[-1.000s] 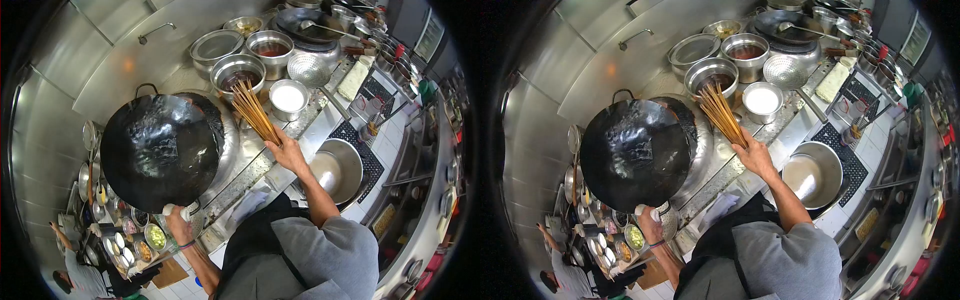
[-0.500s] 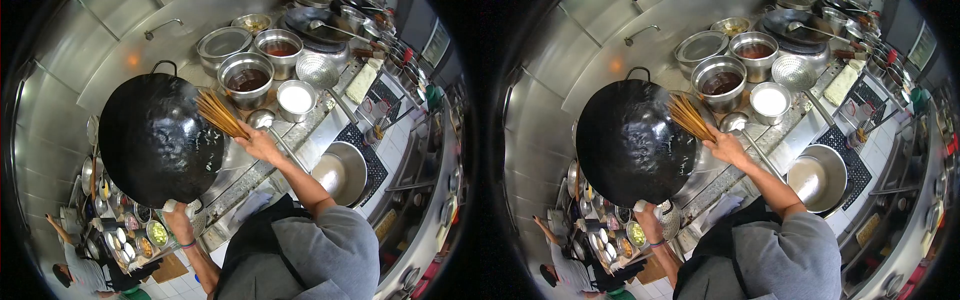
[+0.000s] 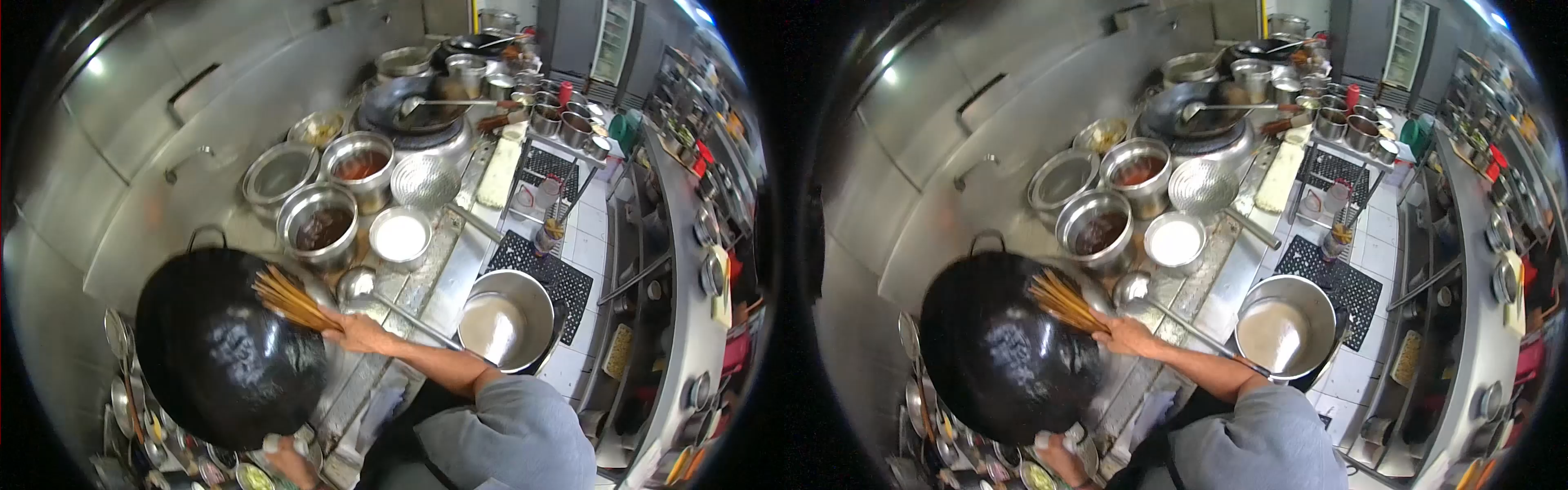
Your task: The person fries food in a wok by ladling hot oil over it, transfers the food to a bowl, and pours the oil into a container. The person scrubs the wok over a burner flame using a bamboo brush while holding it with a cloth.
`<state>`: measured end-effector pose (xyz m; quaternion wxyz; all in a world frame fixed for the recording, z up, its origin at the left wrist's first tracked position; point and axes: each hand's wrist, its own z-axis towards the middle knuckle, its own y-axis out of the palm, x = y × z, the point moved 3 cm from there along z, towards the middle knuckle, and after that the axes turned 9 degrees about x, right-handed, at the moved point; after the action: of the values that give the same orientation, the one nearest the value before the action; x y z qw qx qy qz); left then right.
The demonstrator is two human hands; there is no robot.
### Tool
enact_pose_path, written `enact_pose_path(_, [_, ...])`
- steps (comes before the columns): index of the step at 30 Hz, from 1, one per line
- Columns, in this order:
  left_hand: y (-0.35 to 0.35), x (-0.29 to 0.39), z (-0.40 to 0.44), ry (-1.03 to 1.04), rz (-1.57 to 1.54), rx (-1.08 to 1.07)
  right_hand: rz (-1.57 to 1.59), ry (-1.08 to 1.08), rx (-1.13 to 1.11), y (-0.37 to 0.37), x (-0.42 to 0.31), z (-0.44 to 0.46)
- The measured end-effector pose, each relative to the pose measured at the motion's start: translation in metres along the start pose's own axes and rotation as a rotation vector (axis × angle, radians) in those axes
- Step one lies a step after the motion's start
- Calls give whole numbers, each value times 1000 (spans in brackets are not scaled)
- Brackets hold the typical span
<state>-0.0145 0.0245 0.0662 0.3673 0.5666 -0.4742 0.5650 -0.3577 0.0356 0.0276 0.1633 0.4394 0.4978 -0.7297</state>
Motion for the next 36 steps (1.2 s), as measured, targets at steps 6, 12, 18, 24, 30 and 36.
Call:
enact_pose_path(6, [-23, -44, 19, -49, 4, -222, 748, 203, -286, -70, -36, -1])
enact_pose_path(12, [-10, -80, 48, -773, -506, -451, 853, -134, -195, -87, -88, 33])
enact_pose_path(18, [20, -83, 76, -776, -470, -399, 1338, -125, -298, -32, -140, 89])
enact_pose_path(24, [56, -48, 75, -898, -418, -273, 911, 55, -376, 3, -192, 125])
enact_pose_path(30, [62, -47, 73, -895, -370, -200, 359, -158, 330, 102, -170, 164])
enact_pose_path(36, [62, -48, 73, -914, -387, -233, -248, -250, -321, 192, -125, 112])
